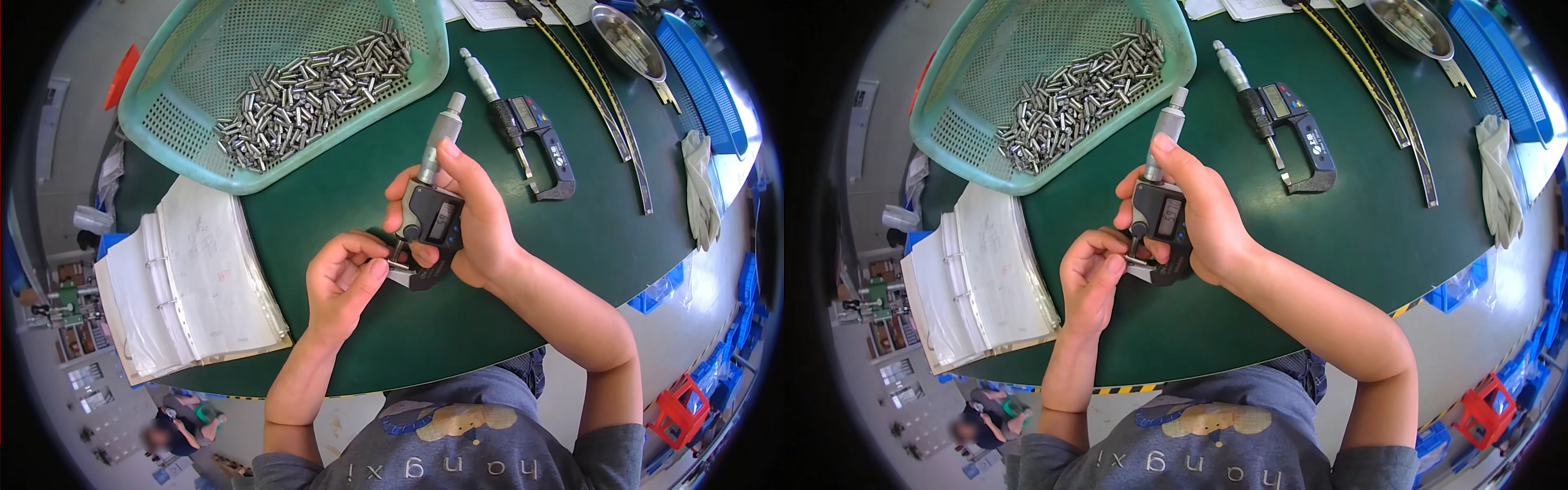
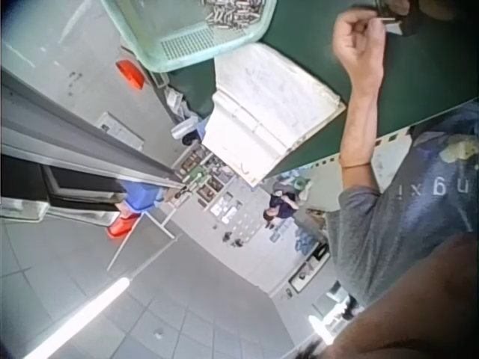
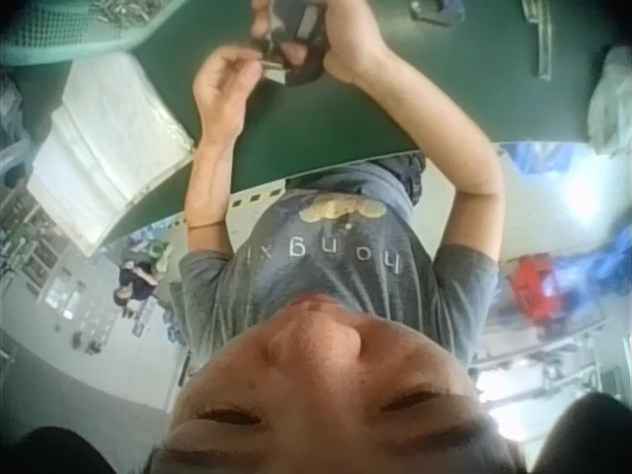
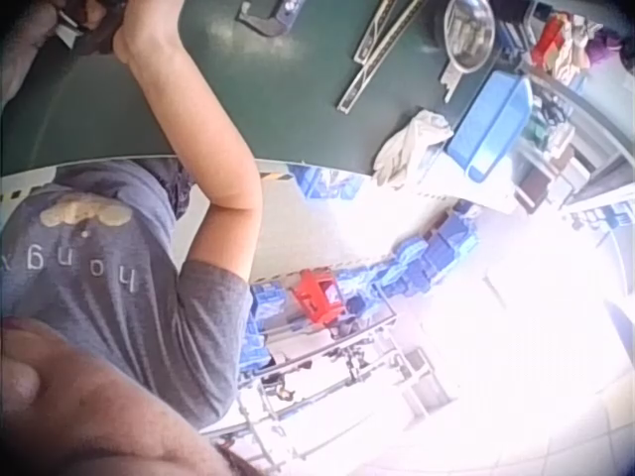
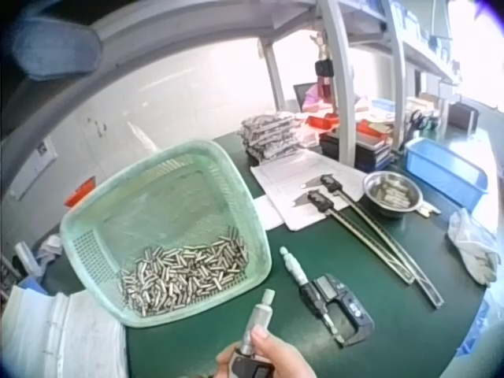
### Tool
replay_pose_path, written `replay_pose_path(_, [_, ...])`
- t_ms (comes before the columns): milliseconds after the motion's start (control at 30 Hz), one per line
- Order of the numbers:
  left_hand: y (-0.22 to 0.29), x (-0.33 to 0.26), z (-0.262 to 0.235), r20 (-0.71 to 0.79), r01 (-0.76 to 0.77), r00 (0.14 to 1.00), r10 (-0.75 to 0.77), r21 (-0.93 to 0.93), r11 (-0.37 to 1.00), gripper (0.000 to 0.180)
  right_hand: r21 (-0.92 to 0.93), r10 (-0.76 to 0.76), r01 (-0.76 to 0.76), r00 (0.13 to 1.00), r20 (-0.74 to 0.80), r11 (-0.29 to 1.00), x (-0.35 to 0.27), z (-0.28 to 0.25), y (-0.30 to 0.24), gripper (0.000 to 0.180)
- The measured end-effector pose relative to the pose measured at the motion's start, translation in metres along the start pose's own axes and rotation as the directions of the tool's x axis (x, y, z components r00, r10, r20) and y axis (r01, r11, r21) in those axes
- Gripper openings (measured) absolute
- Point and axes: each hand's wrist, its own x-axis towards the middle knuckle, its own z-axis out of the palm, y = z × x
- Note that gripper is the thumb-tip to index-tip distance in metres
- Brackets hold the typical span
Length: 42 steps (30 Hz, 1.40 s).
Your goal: Using a micrometer to measure small metal industrial components.
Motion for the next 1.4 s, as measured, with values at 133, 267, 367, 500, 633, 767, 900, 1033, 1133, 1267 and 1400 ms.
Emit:
replay_pose_path(133, [-0.0009, -0.0004, -0.0019, 0.002, 0.016, 1.000, -0.016, 0.010, 1.000, 0.009, 0.014, 0.002, -0.003, 1.000, 0.014, 1.000, 0.0007, -0.0001, 0.0008, 0.054])
replay_pose_path(267, [-0.0011, -0.0004, 0.0002, -0.012, 0.001, 1.000, -0.001, 0.007, 1.000, 0.009, 0.000, 0.014, -0.014, 1.000, 0.009, 1.000, 0.0016, 0.0011, 0.0015, 0.055])
replay_pose_path(367, [-0.0011, -0.0005, 0.0009, -0.033, 0.011, 0.999, -0.011, 0.010, 1.000, 0.010, -0.027, 0.027, -0.028, 0.999, -0.026, 0.999, 0.0005, 0.0030, -0.0009, 0.057])
replay_pose_path(500, [-0.0031, -0.0018, -0.0017, -0.041, 0.015, 0.999, -0.014, 0.032, 0.999, 0.011, -0.024, 0.053, -0.053, 0.999, -0.009, 0.998, 0.0007, 0.0024, -0.0008, 0.059])
replay_pose_path(633, [-0.0037, -0.0017, -0.0023, -0.049, 0.013, 0.999, -0.013, 0.007, 1.000, 0.011, 0.002, 0.074, -0.074, 0.997, 0.001, 0.997, 0.0002, 0.0023, -0.0019, 0.058])
replay_pose_path(767, [0.0001, -0.0006, 0.0003, -0.040, 0.011, 0.999, -0.012, -0.020, 1.000, 0.012, 0.012, 0.071, -0.072, 0.997, 0.006, 0.997, 0.0001, 0.0015, -0.0025, 0.058])
replay_pose_path(900, [0.0004, -0.0006, -0.0005, -0.033, 0.016, 0.999, -0.017, -0.035, 0.999, 0.012, 0.014, 0.056, -0.056, 0.998, 0.019, 0.998, 0.0008, 0.0007, -0.0015, 0.058])
replay_pose_path(1033, [-0.0002, -0.0008, -0.0010, -0.025, -0.001, 1.000, 0.000, -0.019, 1.000, 0.012, -0.020, 0.032, -0.032, 0.999, 0.008, 0.999, 0.0007, 0.0005, -0.0011, 0.056])
replay_pose_path(1133, [0.0001, -0.0007, 0.0008, -0.031, 0.028, 0.999, -0.028, -0.020, 0.999, 0.012, -0.020, 0.022, -0.022, 1.000, 0.008, 1.000, 0.0000, 0.0012, -0.0012, 0.056])
replay_pose_path(1267, [0.0014, -0.0016, 0.0000, -0.010, 0.087, 0.996, -0.087, 0.003, 0.996, 0.012, -0.013, 0.030, -0.029, 0.999, 0.028, 0.999, 0.0014, -0.0003, 0.0004, 0.057])
replay_pose_path(1400, [0.0007, -0.0005, -0.0003, -0.014, 0.066, 0.998, -0.066, 0.005, 0.998, 0.011, -0.051, 0.039, -0.039, 0.999, -0.008, 0.998, 0.0011, 0.0015, 0.0002, 0.061])
